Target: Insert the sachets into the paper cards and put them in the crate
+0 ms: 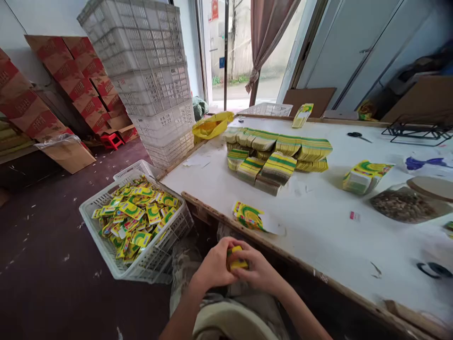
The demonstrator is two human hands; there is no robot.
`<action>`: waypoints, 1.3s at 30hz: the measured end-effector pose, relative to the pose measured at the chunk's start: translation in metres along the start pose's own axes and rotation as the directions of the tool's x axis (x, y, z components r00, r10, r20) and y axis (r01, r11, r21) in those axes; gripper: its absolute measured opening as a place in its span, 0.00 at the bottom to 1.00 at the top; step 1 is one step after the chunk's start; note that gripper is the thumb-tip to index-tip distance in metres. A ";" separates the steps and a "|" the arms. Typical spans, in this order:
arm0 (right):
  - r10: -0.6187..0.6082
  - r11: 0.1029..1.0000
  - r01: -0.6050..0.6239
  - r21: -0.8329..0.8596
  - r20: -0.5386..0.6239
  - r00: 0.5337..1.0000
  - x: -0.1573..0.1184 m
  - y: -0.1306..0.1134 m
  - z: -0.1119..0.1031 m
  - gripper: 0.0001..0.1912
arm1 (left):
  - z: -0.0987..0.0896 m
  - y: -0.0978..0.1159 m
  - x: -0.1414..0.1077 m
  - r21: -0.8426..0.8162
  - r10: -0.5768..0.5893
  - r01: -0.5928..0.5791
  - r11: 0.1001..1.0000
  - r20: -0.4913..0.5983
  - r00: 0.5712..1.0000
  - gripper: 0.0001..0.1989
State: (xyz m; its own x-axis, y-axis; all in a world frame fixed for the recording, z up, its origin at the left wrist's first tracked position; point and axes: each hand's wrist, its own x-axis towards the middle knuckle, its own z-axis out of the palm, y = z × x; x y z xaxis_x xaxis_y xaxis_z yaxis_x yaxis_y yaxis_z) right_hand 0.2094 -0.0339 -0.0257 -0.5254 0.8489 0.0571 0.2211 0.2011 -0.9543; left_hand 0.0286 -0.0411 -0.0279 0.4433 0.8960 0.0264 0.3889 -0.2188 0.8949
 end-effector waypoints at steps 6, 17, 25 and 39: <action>-0.029 0.995 0.036 0.091 -0.075 0.997 -0.007 0.001 0.006 0.21 | 0.002 0.003 -0.001 0.006 0.042 -0.042 0.999 -0.054 0.998 0.40; 0.033 0.875 -0.321 -0.362 -0.618 0.785 0.025 0.068 -0.059 0.22 | -0.107 -0.048 0.004 0.249 0.012 0.329 0.911 -0.813 0.582 0.47; -0.005 0.732 -0.400 -0.551 -0.592 0.806 0.030 0.090 -0.058 0.14 | -0.079 -0.085 -0.010 -0.145 -0.314 0.296 0.944 -0.673 0.669 0.25; 0.123 0.965 -0.025 0.260 -0.368 0.921 0.028 0.022 0.015 0.22 | 0.019 -0.022 0.036 -0.849 -0.274 -0.116 0.516 -0.292 0.916 0.31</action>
State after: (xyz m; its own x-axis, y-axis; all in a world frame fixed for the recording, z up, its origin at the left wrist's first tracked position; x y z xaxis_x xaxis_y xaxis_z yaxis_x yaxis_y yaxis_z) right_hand 0.1875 -0.0131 -0.0490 -0.1543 0.9871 0.0433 0.0131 0.0459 -0.9989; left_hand 0.0517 -0.0112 -0.0547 0.0638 0.9938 -0.0909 -0.5366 0.1110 0.8365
